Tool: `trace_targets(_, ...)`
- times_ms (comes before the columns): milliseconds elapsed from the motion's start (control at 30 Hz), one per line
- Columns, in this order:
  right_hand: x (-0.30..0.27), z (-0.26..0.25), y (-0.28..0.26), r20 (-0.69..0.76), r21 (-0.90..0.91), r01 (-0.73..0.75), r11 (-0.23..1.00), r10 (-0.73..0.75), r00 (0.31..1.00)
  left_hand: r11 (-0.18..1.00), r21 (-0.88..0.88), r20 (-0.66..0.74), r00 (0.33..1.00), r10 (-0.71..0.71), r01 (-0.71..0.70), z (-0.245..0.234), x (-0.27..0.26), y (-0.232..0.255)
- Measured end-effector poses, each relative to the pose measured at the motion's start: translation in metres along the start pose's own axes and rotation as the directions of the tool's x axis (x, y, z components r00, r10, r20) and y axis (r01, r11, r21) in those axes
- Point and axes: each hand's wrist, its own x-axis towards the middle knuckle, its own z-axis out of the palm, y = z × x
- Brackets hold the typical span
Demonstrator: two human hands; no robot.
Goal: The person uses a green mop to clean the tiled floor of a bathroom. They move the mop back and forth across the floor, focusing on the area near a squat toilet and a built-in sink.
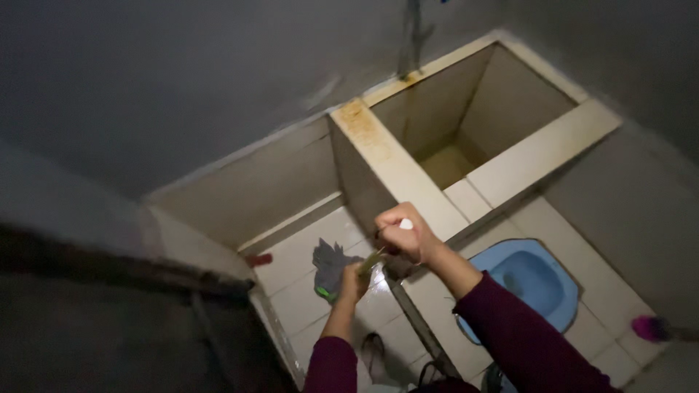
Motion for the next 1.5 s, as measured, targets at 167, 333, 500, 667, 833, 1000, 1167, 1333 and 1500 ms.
trace_targets(167,-0.006,0.023,0.021,0.062,0.303,-0.147,0.942,0.135,0.989,0.989,-0.11,-0.019,0.995,-0.103,0.1,-0.018,-0.064,-0.017)
trace_targets(333,-0.023,0.049,0.051,0.129,0.35,-0.184,0.918,0.148,0.981,0.963,0.051,-0.069,0.963,-0.261,0.265,-0.033,-0.12,-0.03)
trace_targets(500,-0.028,0.054,0.066,0.169,0.427,-0.206,0.881,0.146,0.975,0.955,0.036,-0.227,0.933,-0.278,0.293,-0.031,-0.133,-0.029)
trace_targets(667,-0.018,0.042,0.053,0.131,0.495,-0.106,0.862,0.047,0.99,0.985,-0.02,-0.178,0.968,-0.174,0.173,-0.036,-0.1,-0.027)
trace_targets(833,-0.011,0.022,0.026,-0.011,0.261,0.004,0.965,-0.001,1.0,0.996,0.054,-0.213,0.973,0.084,-0.075,-0.03,-0.024,-0.02)
trace_targets(1000,-0.008,0.0,-0.002,-0.091,-0.099,0.11,0.989,-0.119,0.989,0.896,0.038,-0.127,0.888,0.443,-0.442,-0.016,0.058,-0.005)
trace_targets(1167,-0.003,-0.01,-0.009,-0.115,-0.242,0.127,0.962,-0.158,0.981,0.981,0.026,0.009,0.982,0.19,-0.19,0.007,0.099,0.009)
trace_targets(1333,-0.003,-0.03,-0.008,-0.157,-0.126,0.018,0.992,-0.037,0.987,0.948,-0.252,0.055,0.975,0.216,-0.196,0.027,0.089,0.022)
trace_targets(1500,-0.017,-0.036,-0.011,-0.131,0.054,-0.069,0.996,0.075,0.988,0.989,-0.026,-0.045,0.988,0.146,-0.147,0.023,0.048,0.014)
